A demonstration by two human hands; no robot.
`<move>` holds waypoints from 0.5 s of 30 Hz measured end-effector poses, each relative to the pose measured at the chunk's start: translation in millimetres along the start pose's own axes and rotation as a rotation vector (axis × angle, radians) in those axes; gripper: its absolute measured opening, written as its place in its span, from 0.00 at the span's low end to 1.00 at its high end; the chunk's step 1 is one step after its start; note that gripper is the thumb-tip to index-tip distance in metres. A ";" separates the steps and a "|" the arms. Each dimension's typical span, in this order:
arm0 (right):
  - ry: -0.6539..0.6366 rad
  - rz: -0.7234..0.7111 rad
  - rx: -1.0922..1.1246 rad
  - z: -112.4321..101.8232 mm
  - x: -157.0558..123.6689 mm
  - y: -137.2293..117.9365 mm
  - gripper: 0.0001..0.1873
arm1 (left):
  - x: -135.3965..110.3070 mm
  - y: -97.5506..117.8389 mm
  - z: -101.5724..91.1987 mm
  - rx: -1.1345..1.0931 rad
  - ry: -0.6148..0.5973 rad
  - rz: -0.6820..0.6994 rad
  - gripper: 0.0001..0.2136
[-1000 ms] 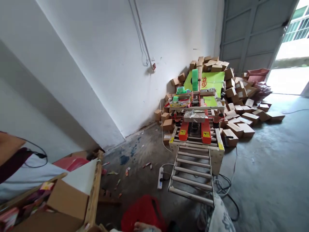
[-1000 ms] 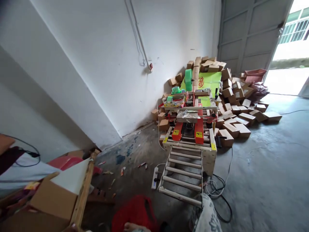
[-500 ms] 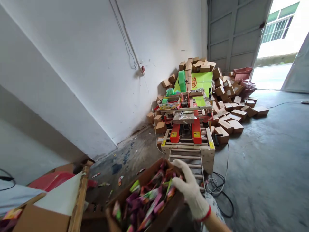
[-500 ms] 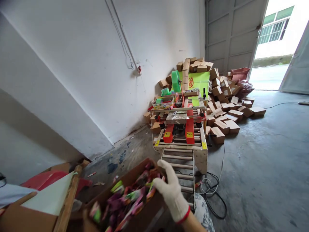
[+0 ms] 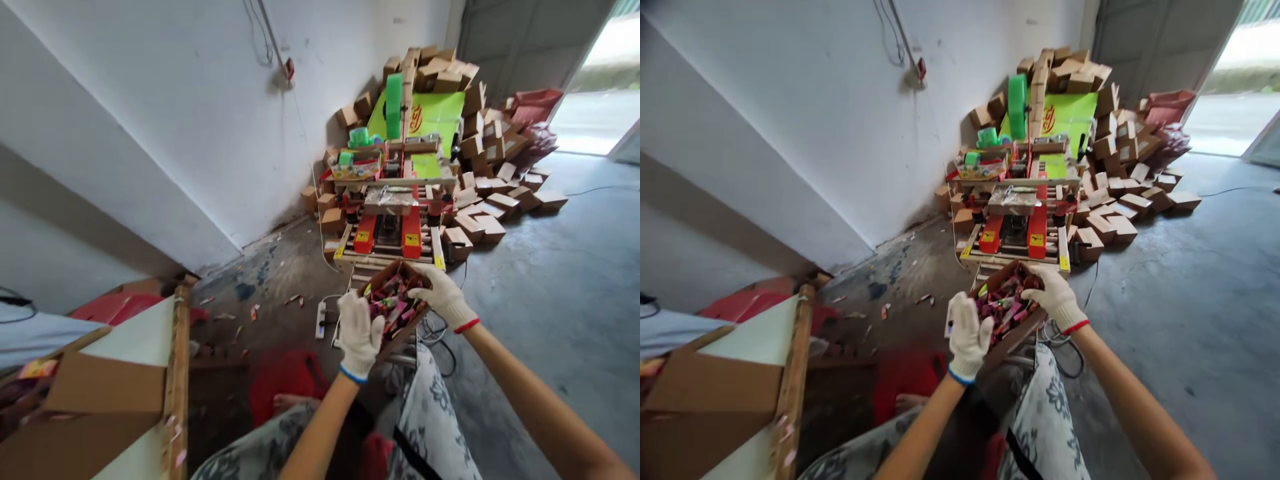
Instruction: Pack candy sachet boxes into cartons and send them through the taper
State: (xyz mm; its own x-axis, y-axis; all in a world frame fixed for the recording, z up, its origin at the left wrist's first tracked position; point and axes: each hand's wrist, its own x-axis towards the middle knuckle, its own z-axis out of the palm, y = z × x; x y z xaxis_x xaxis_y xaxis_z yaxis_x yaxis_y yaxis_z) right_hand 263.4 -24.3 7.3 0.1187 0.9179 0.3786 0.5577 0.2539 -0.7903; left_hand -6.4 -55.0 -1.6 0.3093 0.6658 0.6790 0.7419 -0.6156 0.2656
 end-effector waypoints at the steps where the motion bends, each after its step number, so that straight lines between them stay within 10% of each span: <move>1: -0.094 -0.027 -0.068 -2.4 1.7 -4.5 0.29 | 7.7 0.2 3.6 0.008 -0.128 0.133 0.31; 6: -0.498 -0.192 -0.390 -4.3 8.5 -36.3 0.16 | 36.5 7.3 20.7 0.047 -0.577 0.101 0.22; 15: -0.412 0.065 -0.732 48.6 31.2 -68.3 0.22 | 21.3 -9.0 -4.1 -0.728 -0.197 -0.395 0.18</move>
State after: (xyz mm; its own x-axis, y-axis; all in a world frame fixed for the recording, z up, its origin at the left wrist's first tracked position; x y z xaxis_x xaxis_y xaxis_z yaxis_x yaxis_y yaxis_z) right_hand 189.1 1.8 49.6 -0.0609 0.9978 0.0244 0.9689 0.0650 -0.2386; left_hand -9.0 -37.0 13.3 0.2564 0.9085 0.3300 0.2705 -0.3952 0.8779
